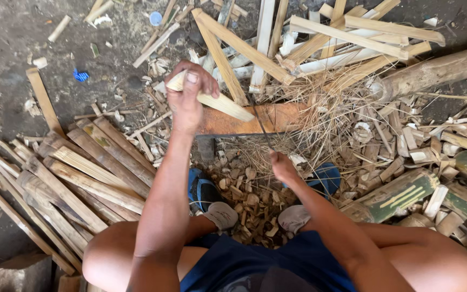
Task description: The person sits on the ground and uses a knife to split bamboo pieces into thin strips. They repeatedly position the bamboo on a wooden block, cut it, and set the resulting strips aside. The person also hollows out a bamboo segment using the knife.
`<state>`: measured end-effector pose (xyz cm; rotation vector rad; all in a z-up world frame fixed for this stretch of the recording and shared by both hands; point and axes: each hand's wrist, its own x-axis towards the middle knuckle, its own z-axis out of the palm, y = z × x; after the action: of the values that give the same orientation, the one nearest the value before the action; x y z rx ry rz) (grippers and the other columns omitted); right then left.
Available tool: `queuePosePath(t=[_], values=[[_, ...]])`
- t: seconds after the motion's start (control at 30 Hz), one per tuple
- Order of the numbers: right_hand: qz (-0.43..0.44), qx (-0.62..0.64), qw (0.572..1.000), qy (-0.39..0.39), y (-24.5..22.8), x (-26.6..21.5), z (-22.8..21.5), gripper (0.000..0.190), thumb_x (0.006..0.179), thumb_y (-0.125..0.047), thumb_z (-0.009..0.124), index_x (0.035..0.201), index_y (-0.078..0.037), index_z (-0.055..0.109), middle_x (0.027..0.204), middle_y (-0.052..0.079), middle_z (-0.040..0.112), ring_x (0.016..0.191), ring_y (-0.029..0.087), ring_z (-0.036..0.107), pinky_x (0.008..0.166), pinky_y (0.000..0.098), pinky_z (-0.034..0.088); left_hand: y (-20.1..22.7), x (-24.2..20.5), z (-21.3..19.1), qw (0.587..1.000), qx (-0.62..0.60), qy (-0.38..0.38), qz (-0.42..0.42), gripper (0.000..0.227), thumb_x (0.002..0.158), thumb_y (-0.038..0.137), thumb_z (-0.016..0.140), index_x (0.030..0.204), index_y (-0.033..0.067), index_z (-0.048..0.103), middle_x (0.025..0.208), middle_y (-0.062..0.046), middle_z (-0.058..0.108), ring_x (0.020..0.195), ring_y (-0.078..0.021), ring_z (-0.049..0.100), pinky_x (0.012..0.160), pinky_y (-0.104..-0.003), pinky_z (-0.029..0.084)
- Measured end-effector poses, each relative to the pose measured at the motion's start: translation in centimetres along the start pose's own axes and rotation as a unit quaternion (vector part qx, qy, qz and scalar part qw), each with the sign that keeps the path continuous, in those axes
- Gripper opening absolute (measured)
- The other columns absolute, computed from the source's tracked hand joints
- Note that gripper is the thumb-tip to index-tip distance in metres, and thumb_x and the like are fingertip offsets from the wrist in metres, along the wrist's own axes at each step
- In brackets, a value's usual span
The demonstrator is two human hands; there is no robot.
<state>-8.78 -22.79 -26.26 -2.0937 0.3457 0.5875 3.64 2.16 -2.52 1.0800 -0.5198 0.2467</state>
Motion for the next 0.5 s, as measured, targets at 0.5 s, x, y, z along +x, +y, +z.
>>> queuePosePath(t=[0.5], values=[[-0.097,0.133,0.986,0.039,-6.2,-1.3,1.8,0.042,0.107,-0.05,0.029,0.101,-0.016,0.053,0.058,0.0,0.047,0.041,0.011,0.043,0.034,0.0311,0.041,-1.3,1.1,1.4,0.976,0.197,0.091,-0.005,0.039,0.098,0.01,0.076,0.124,0.0055,0.047,0.101,-0.004,0.067,0.086,-0.0154,0.068,0.077,-0.032,0.061]])
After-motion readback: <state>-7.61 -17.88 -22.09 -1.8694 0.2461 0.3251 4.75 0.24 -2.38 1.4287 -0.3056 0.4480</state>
